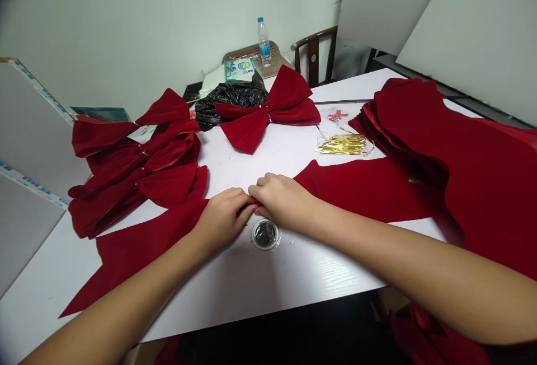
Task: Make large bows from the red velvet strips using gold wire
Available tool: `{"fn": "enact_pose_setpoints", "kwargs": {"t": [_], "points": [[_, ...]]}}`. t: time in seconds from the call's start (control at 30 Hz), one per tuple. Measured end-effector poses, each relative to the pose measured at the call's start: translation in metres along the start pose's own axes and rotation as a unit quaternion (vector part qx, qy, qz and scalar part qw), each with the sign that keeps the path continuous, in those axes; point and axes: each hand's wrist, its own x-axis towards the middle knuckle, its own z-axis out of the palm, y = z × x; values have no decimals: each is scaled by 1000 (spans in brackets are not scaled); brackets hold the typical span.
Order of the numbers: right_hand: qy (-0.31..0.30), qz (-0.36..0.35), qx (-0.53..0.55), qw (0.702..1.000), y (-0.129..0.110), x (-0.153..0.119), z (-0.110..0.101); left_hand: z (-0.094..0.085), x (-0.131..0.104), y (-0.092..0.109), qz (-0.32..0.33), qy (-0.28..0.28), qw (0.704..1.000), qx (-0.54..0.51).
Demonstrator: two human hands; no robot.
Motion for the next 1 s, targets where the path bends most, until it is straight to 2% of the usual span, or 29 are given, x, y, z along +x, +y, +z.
{"fn": "enact_pose_setpoints", "kwargs": {"t": [0.13,0.3,0.5,0.77,1.0], "points": [[20,-9,59,998,12,2,17,3,-1,-4,8,14,999,-40],[81,-46,82,992,24,-5,28,5,-6,-10,47,40,995,-71],[133,-94,130,978,30,-5,35,6,-9,-14,11,53,996,-77],[118,-77,108,984,29,-5,34,9,-10,-17,20,63,992,-109],[137,-95,55,985,27,-7,34,11,-11,-19,50,65,990,-117]]}}
